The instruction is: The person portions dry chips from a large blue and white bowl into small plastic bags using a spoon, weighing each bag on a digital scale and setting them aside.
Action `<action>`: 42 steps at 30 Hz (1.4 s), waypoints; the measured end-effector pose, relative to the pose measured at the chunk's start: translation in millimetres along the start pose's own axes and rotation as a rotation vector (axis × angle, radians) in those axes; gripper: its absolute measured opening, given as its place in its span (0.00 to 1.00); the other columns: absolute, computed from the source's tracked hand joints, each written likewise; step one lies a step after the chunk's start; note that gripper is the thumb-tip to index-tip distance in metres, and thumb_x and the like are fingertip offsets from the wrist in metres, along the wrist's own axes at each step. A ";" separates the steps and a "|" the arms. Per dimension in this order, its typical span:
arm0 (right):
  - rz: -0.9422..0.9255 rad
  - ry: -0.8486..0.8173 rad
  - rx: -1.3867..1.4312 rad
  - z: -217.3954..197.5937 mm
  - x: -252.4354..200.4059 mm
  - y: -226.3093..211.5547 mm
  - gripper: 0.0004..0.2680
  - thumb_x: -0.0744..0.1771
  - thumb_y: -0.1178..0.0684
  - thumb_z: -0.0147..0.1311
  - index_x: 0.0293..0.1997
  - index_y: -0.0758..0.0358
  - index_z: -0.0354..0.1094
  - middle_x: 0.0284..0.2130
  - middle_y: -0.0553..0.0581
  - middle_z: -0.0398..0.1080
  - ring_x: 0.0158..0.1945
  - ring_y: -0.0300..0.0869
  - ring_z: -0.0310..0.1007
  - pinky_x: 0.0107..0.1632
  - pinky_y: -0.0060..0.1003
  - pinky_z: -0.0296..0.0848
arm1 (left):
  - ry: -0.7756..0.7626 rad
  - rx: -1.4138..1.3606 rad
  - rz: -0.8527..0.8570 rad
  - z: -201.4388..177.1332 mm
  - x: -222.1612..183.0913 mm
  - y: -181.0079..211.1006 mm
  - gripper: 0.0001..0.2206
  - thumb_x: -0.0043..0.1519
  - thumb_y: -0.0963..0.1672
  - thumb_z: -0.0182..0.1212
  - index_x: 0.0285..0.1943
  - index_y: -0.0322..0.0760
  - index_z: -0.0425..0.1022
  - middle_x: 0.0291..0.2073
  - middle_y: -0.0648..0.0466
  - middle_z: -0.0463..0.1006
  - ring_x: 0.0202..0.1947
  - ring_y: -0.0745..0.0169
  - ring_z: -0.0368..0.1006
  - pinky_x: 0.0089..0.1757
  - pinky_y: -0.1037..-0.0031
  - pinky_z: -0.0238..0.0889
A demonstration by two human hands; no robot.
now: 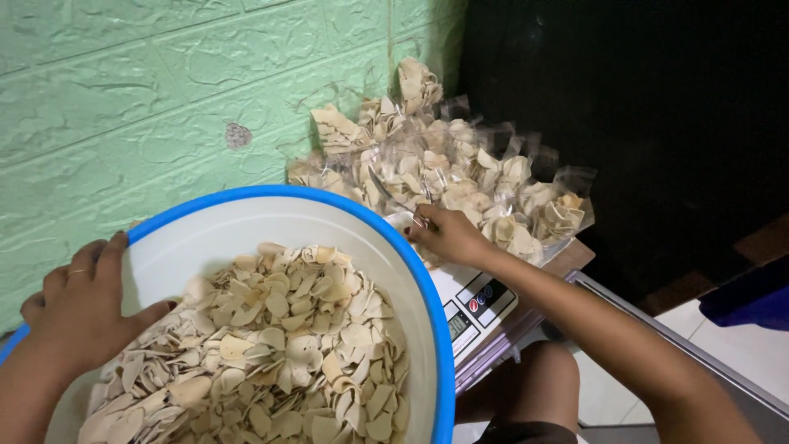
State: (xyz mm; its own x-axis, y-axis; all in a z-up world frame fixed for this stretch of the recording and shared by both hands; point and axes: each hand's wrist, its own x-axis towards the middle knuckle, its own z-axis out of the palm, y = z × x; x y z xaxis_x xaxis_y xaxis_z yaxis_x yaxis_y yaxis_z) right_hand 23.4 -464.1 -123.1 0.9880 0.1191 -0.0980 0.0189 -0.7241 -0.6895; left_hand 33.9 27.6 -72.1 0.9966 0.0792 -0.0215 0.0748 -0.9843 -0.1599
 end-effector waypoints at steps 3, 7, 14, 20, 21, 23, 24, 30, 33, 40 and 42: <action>-0.126 -0.011 0.009 -12.1 0.9 -1.5 0.06 0.72 0.49 0.46 0.38 0.52 0.64 0.31 0.51 0.72 0.31 0.38 0.70 0.34 0.33 0.67 | -0.015 -0.019 -0.004 -6.6 -3.5 3.4 0.56 0.46 0.64 0.61 0.84 0.56 0.37 0.78 0.53 0.48 0.70 0.32 0.55 0.57 0.38 0.57; -0.299 0.048 0.008 -36.2 3.1 -10.5 0.05 0.73 0.55 0.43 0.42 0.53 0.66 0.34 0.52 0.77 0.34 0.38 0.79 0.35 0.29 0.79 | -0.001 -0.050 0.015 -0.7 -1.8 -1.4 0.54 0.46 0.64 0.60 0.83 0.56 0.39 0.78 0.55 0.49 0.71 0.32 0.55 0.57 0.39 0.56; -0.275 0.348 0.010 -91.0 43.3 -14.8 0.05 0.74 0.58 0.40 0.45 0.58 0.63 0.38 0.58 0.74 0.42 0.46 0.79 0.42 0.34 0.79 | -0.034 -0.007 0.002 -2.3 -1.3 -0.7 0.54 0.47 0.65 0.58 0.83 0.59 0.37 0.78 0.55 0.48 0.71 0.36 0.56 0.59 0.42 0.57; -0.389 0.697 0.005 -124.5 108.0 16.1 0.06 0.75 0.50 0.42 0.45 0.57 0.60 0.26 0.51 0.62 0.27 0.36 0.56 0.32 0.36 0.53 | -0.051 -0.016 -0.013 -1.0 -0.4 -1.6 0.53 0.48 0.64 0.60 0.83 0.59 0.37 0.78 0.57 0.47 0.71 0.37 0.55 0.59 0.42 0.57; -0.404 0.742 -0.015 -127.0 116.8 19.9 0.11 0.74 0.42 0.39 0.45 0.57 0.60 0.26 0.52 0.63 0.27 0.38 0.59 0.32 0.38 0.54 | -0.046 -0.026 -0.008 0.5 -0.5 -2.6 0.53 0.47 0.64 0.61 0.82 0.60 0.38 0.79 0.57 0.47 0.71 0.37 0.55 0.59 0.42 0.56; -0.422 0.794 -0.035 -131.2 136.0 30.0 0.17 0.73 0.33 0.35 0.44 0.57 0.59 0.26 0.53 0.64 0.28 0.39 0.62 0.31 0.40 0.56 | -0.035 -0.036 -0.001 -1.5 -0.1 -2.5 0.53 0.46 0.63 0.63 0.82 0.61 0.38 0.79 0.58 0.47 0.71 0.38 0.55 0.59 0.42 0.56; -0.375 0.822 -0.024 -132.0 146.1 37.4 0.11 0.74 0.43 0.39 0.43 0.57 0.59 0.24 0.53 0.62 0.28 0.40 0.61 0.32 0.40 0.56 | -0.069 -0.048 -0.015 -4.3 -0.2 -1.1 0.53 0.47 0.63 0.62 0.81 0.60 0.37 0.79 0.58 0.46 0.71 0.39 0.54 0.60 0.43 0.55; -0.127 0.731 -0.007 -124.5 171.3 58.4 0.03 0.73 0.53 0.46 0.44 0.57 0.63 0.31 0.60 0.71 0.33 0.46 0.71 0.33 0.44 0.64 | -0.101 -0.035 -0.040 -2.9 2.0 -0.5 0.53 0.47 0.64 0.61 0.82 0.61 0.36 0.79 0.60 0.45 0.72 0.41 0.53 0.61 0.42 0.56; 0.022 0.636 -0.064 -119.1 174.9 65.4 0.05 0.74 0.50 0.45 0.45 0.56 0.63 0.28 0.60 0.67 0.29 0.47 0.63 0.30 0.47 0.58 | -0.083 -0.039 -0.034 -0.4 2.1 -1.9 0.53 0.47 0.64 0.61 0.82 0.61 0.36 0.79 0.61 0.46 0.72 0.42 0.53 0.60 0.43 0.56; 0.024 0.633 -0.101 -121.6 178.4 71.2 0.08 0.72 0.46 0.51 0.45 0.58 0.66 0.34 0.62 0.72 0.36 0.52 0.71 0.36 0.50 0.64 | -0.060 -0.029 -0.023 3.3 2.0 -2.9 0.53 0.47 0.64 0.61 0.82 0.60 0.37 0.78 0.60 0.46 0.72 0.41 0.54 0.60 0.42 0.56; 0.080 0.652 -0.048 -123.5 155.1 40.3 0.08 0.71 0.45 0.52 0.45 0.58 0.67 0.32 0.60 0.74 0.33 0.50 0.72 0.33 0.48 0.65 | -0.074 -0.042 -0.029 1.1 2.6 -1.2 0.53 0.47 0.64 0.62 0.82 0.60 0.37 0.78 0.59 0.46 0.72 0.41 0.53 0.60 0.42 0.56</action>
State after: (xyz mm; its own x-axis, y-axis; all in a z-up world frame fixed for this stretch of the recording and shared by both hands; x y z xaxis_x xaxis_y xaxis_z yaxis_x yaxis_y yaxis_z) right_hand 196.3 -558.7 -77.4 0.8767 -0.3615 0.3174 -0.0666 -0.7447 -0.6641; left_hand 36.4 29.2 -73.0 0.9889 0.1175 -0.0907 0.1063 -0.9871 -0.1197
